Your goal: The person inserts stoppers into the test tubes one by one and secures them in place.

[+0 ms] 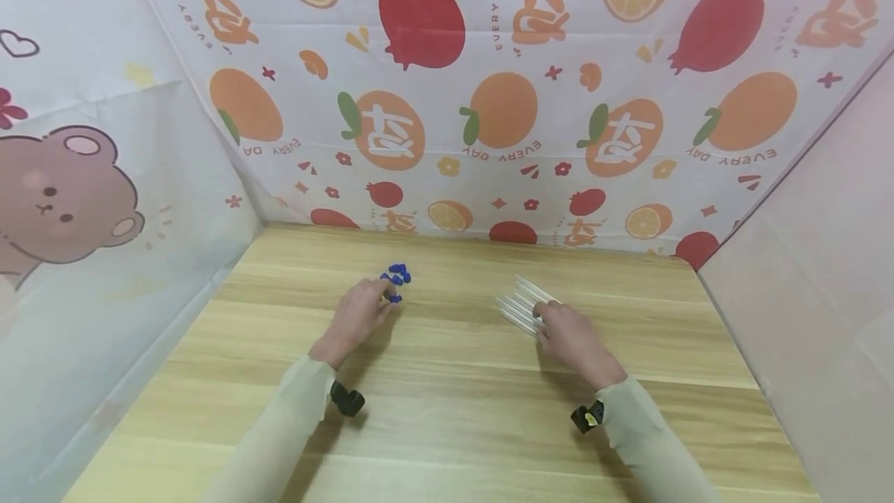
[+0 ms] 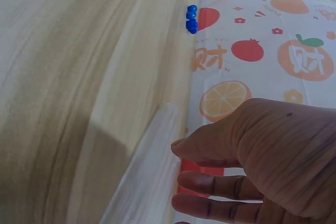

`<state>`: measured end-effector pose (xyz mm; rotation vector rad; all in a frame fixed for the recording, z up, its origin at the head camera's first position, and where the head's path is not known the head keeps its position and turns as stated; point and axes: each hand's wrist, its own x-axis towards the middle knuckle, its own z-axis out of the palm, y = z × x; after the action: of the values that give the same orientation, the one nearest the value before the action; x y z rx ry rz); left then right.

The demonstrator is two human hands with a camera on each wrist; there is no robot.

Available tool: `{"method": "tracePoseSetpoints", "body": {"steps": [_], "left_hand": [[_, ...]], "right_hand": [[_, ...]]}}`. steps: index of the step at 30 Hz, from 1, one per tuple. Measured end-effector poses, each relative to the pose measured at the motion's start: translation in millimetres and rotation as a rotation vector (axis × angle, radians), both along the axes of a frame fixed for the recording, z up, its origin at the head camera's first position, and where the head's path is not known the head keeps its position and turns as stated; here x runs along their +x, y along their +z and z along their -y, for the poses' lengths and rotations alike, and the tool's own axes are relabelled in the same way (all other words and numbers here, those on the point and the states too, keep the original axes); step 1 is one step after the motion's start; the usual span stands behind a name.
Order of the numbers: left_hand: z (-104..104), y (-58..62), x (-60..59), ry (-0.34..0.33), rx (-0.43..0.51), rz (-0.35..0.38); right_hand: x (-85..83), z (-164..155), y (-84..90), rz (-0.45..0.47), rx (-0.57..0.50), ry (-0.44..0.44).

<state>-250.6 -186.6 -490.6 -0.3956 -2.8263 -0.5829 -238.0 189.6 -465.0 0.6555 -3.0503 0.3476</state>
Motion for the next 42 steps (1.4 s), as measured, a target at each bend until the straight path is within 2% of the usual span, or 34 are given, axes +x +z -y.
{"method": "tracePoseSetpoints", "body": {"steps": [7, 17, 31, 42], "left_hand": [[-0.6, -1.0, 1.0, -0.019, 0.006, -0.019], [-2.6, -1.8, 3.5, -0.03, -0.009, 0.003], [-5.2, -2.8, 4.7, -0.036, 0.011, -0.041], [-5.6, -2.2, 8.0, -0.061, 0.04, -0.084]], "right_hand": [[-0.6, 1.8, -5.0, -0.044, 0.014, 0.007], [2.9, 4.2, -13.1, -0.059, 0.034, 0.016], [7.4, 5.9, -18.9, -0.1, 0.05, 0.02], [13.6, 6.9, -17.4, -0.062, 0.013, 0.022]]}}
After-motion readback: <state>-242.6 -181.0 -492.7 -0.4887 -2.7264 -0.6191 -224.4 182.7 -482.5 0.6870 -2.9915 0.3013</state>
